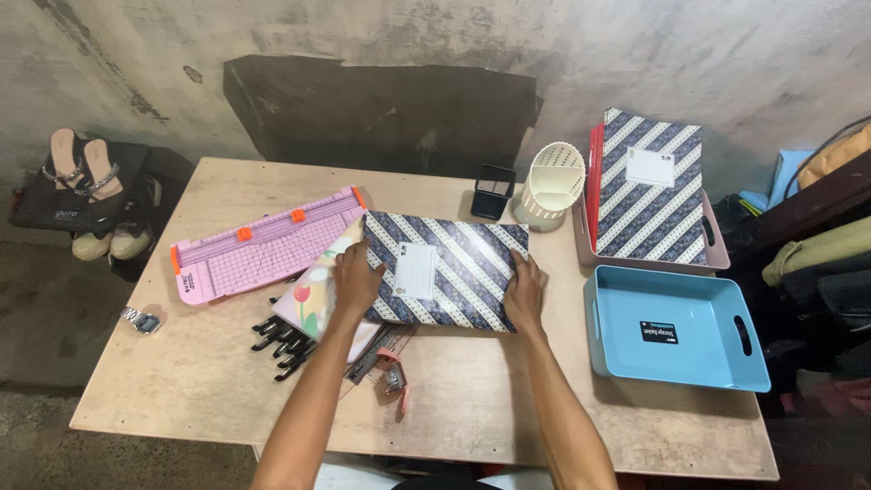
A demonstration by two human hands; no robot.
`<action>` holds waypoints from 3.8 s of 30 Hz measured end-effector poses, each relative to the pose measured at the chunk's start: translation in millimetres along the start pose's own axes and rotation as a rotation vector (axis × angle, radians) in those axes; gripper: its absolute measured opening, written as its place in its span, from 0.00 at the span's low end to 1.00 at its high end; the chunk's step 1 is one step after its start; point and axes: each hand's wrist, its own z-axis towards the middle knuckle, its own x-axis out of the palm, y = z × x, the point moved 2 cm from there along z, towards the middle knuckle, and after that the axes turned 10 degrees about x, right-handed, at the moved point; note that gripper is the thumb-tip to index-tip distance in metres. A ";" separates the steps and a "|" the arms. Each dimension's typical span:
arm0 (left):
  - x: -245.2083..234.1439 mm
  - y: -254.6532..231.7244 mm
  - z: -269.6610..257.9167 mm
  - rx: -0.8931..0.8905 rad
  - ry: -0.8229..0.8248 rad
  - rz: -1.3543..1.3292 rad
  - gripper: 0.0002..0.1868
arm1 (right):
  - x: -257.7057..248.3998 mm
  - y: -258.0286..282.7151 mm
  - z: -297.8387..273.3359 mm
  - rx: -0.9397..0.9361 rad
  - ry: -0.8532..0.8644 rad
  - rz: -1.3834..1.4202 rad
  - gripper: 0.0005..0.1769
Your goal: The person organizes stationery items on a table by flipping through notebooks, rearranging a small spiral pad, and placing items into a blue storage bin.
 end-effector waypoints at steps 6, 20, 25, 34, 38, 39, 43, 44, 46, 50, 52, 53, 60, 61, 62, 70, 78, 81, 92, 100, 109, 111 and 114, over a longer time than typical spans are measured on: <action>-5.0 -17.2 -3.1 -0.040 0.018 0.116 0.32 | -3.8 9.2 -2.0 -0.094 -0.037 -0.163 0.30; 72.0 -101.7 -11.9 0.235 0.471 0.328 0.35 | 4.5 19.2 -0.1 -0.012 0.000 -0.307 0.30; 79.8 -96.7 -13.9 0.218 0.460 0.320 0.35 | 31.1 44.5 -31.7 -0.201 0.141 -0.278 0.22; 78.5 -75.9 -15.7 0.255 0.320 0.345 0.31 | 31.7 46.2 -31.3 -0.169 0.309 -0.464 0.33; 31.0 -52.3 -2.0 0.061 0.404 0.423 0.35 | -8.2 25.7 -19.6 -0.096 0.278 -0.496 0.34; 20.6 -48.7 -1.5 0.017 0.407 0.424 0.35 | -12.5 24.2 -18.8 -0.077 0.268 -0.480 0.34; 16.8 -53.9 3.5 0.052 0.332 0.526 0.35 | -11.0 28.1 -17.8 -0.098 0.200 -0.530 0.34; 21.3 -55.1 5.4 0.066 0.336 0.563 0.36 | -5.8 31.7 -11.6 -0.120 0.182 -0.594 0.35; 40.3 -63.7 7.8 0.095 0.350 0.638 0.37 | 5.3 36.2 -1.0 -0.133 0.202 -0.632 0.33; 81.0 -87.7 23.8 0.418 0.331 0.412 0.32 | 40.1 50.5 15.2 -0.275 0.222 -0.451 0.31; 92.6 -94.3 27.5 0.413 0.434 0.326 0.35 | 52.7 53.4 22.8 -0.343 0.216 -0.372 0.33; 93.1 -93.1 30.3 0.391 0.430 0.334 0.33 | 57.5 54.0 26.7 -0.334 0.239 -0.358 0.32; 69.6 -101.0 37.0 0.234 0.523 0.399 0.34 | 43.2 51.0 36.7 -0.321 0.333 -0.351 0.33; 63.9 -102.5 39.3 0.186 0.588 0.405 0.35 | 40.9 49.0 41.1 -0.292 0.335 -0.390 0.34; 57.9 -102.5 42.9 0.175 0.585 0.410 0.36 | 40.4 48.4 48.4 -0.268 0.336 -0.427 0.35; 48.5 -48.4 59.1 0.064 0.401 0.485 0.37 | -5.0 -6.1 62.1 -0.082 0.202 -0.407 0.42; 12.9 -9.8 39.9 -0.102 0.133 0.491 0.42 | -32.1 27.9 31.3 0.085 0.049 -0.333 0.36; -4.0 -19.4 25.5 -0.262 0.162 0.383 0.37 | -25.7 37.6 30.2 0.206 0.039 -0.297 0.29; -5.8 -31.0 1.5 -0.393 0.113 0.301 0.35 | -8.1 27.8 48.8 0.490 0.163 -0.119 0.20; -10.0 -35.1 1.3 -0.466 0.054 0.046 0.37 | -10.9 10.2 54.1 0.646 0.354 0.238 0.19; -12.6 -28.3 2.4 -0.313 -0.010 -0.090 0.32 | -14.7 -14.4 36.8 0.262 0.352 0.636 0.25; -20.1 -35.5 6.5 -0.263 -0.049 -0.080 0.33 | -25.3 -8.8 31.1 0.159 0.323 0.615 0.24; -38.5 -49.0 14.3 -0.311 -0.041 -0.144 0.35 | -47.3 8.1 24.7 0.150 0.303 0.847 0.22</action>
